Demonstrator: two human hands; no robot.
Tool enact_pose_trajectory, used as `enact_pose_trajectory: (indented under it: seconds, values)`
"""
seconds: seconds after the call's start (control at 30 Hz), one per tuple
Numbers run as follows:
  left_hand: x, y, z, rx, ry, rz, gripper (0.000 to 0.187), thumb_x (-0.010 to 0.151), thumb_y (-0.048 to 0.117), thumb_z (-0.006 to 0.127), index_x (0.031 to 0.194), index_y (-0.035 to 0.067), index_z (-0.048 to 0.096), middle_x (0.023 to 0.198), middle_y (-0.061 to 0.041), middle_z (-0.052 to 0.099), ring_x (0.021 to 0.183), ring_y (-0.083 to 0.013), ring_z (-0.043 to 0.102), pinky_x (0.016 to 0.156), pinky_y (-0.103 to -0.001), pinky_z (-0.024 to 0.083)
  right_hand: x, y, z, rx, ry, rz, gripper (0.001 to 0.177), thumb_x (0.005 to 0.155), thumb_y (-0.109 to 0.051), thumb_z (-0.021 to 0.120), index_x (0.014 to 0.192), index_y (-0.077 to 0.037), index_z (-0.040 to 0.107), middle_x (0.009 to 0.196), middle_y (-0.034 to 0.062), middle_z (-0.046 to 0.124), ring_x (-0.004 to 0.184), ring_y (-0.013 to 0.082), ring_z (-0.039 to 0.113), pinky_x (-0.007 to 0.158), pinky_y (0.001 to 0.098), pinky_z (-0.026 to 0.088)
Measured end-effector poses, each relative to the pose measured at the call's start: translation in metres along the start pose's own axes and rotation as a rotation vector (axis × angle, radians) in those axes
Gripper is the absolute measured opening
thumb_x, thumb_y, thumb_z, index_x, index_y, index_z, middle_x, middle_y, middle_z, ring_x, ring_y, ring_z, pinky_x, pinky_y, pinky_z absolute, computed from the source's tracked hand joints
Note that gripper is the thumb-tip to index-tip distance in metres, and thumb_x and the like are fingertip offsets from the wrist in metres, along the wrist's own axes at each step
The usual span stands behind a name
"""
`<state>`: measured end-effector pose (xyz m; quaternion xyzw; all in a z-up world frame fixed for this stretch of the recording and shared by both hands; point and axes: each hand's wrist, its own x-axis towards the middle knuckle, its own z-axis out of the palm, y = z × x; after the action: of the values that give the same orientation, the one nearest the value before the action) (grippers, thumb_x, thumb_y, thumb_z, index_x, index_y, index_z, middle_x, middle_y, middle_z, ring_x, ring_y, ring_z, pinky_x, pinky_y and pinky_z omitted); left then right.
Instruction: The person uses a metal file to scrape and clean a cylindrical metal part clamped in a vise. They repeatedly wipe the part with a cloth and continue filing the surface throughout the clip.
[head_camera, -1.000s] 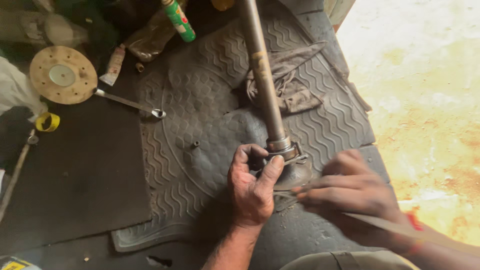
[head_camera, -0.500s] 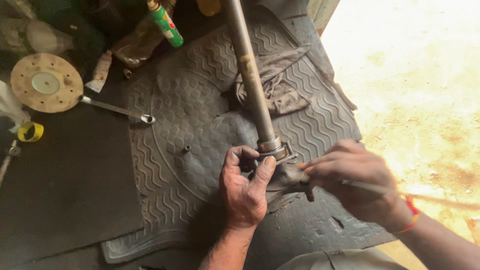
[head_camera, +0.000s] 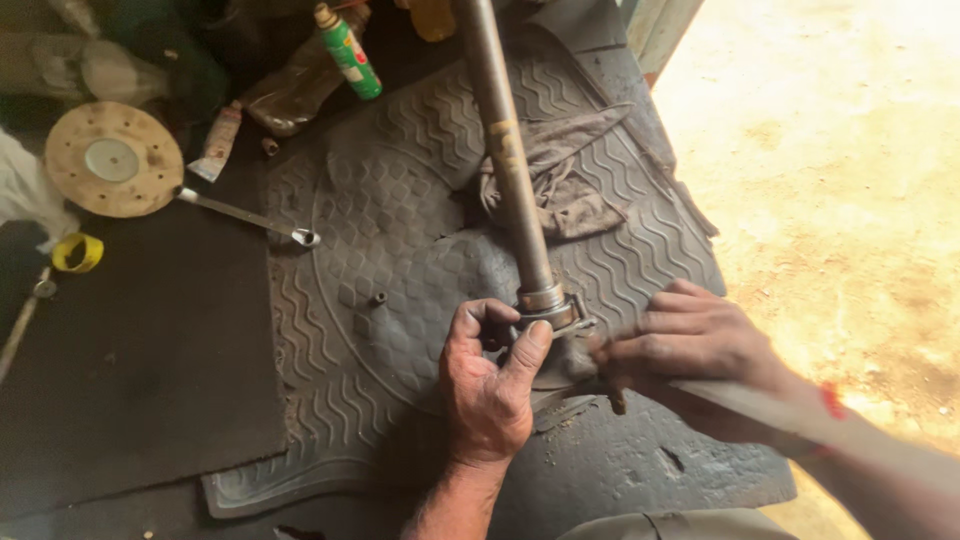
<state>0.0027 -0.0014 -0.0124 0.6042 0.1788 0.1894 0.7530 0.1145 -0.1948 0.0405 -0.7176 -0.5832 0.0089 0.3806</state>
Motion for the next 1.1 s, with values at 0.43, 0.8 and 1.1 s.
enact_pose_trajectory:
  seconds: [0.43, 0.8, 1.1]
  values:
    - [0.001, -0.002, 0.002, 0.008, -0.019, 0.015, 0.026, 0.089, 0.019, 0.08, 0.1, 0.007, 0.06, 0.088, 0.002, 0.055, 0.081, -0.0089, 0.047, 0.076, -0.026, 0.043, 0.003, -0.009, -0.004, 0.037, 0.047, 0.093, 0.02, 0.08, -0.018, 0.083, 0.098, -0.014, 0.076, 0.101, -0.0015, 0.081, 0.064, 0.0114, 0.053, 0.065, 0.0309, 0.039]
    - [0.001, -0.004, 0.001, -0.142, -0.035, -0.068, 0.027, 0.088, 0.017, 0.08, 0.099, 0.007, 0.058, 0.085, 0.003, 0.056, 0.077, -0.0068, 0.048, 0.068, -0.024, 0.043, 0.008, -0.009, -0.006, 0.01, -0.06, 0.179, 0.016, 0.079, -0.024, 0.084, 0.094, -0.02, 0.078, 0.079, -0.0112, 0.079, 0.065, 0.006, 0.064, 0.068, 0.0301, 0.042]
    - [0.003, -0.004, 0.0, -0.084, -0.027, -0.028, 0.028, 0.087, 0.019, 0.081, 0.098, 0.007, 0.059, 0.085, 0.004, 0.054, 0.075, -0.0069, 0.046, 0.067, -0.024, 0.042, 0.022, -0.017, 0.003, 0.004, -0.046, 0.249, 0.011, 0.079, -0.018, 0.081, 0.089, -0.016, 0.079, 0.071, -0.0063, 0.075, 0.063, 0.0117, 0.063, 0.067, 0.0326, 0.043]
